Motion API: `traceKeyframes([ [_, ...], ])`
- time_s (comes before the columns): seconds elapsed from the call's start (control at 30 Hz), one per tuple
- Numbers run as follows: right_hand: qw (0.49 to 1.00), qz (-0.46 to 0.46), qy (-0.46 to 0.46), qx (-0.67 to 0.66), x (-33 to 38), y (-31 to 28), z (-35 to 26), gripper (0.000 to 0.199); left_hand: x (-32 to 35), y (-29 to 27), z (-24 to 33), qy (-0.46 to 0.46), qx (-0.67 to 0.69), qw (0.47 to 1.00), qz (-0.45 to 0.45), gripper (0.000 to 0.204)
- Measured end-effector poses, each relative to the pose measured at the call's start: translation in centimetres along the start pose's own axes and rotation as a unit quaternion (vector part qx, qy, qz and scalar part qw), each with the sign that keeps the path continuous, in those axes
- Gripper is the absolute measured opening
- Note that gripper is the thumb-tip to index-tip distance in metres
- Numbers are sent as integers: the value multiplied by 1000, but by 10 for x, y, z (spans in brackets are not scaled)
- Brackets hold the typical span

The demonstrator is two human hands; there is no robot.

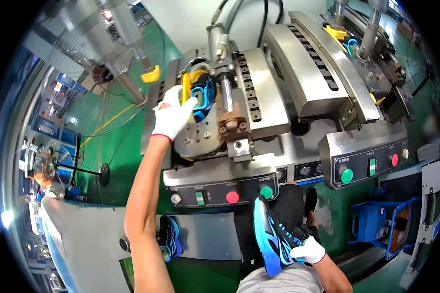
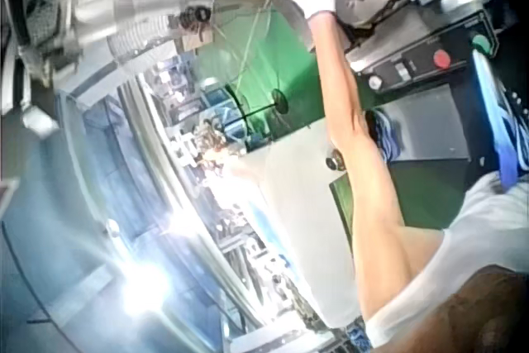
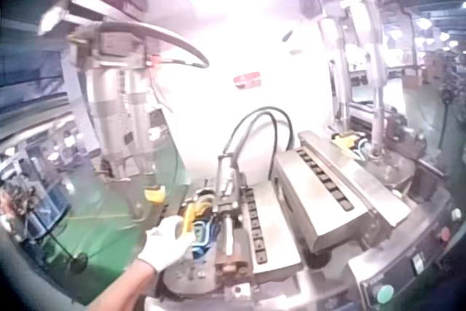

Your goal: The person picks up a shoe, inserts it into a press machine, and activates the pressing cycle by hitting buttons. They then remove the shoe and place it onto a conveyor belt, repeating these actions for several shoes.

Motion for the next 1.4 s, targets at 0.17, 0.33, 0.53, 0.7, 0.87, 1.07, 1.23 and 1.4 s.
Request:
traceKeyframes([
  [0.17, 993, 39, -99, 51, 11, -44, 9, 89, -59, 86, -14, -101, -81, 991, -27, 81],
  [0.33, 989, 83, -103, -65, 26, -29, -26, 103, -100, 83, -26, -101, -110, 987, -67, 67],
  [0.53, 974, 172, -142, -51, 15, -46, -20, 99, -71, -33, -5, -28, 29, 994, 98, 58],
  [0.7, 972, 182, -145, -47, 6, -35, -30, 81, 101, -125, 36, -68, 165, 965, 192, 47],
  [0.87, 968, 184, -171, 14, -22, 7, -61, 66, 317, -151, 20, -74, 138, 971, 182, 51],
  [1.07, 955, 127, -231, 134, -107, 109, -156, 41, 490, -87, -24, -203, 108, 965, 129, 50],
  [1.23, 904, 83, -245, 340, -237, 198, -250, 21, 530, -26, -56, -297, 110, 948, 42, 55],
  [1.4, 889, 111, -193, 400, -371, 213, -282, 20, 532, 0, -61, -222, 152, 963, 26, 54],
])
Point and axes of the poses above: each hand's wrist, its own x-axis away from the middle knuckle, its own y-axis out of the palm, z = x × y, the point moved 6 cm from there along -x, towards the middle knuckle, and after that the axes turned 10 degrees about x, right-handed, at the moved point
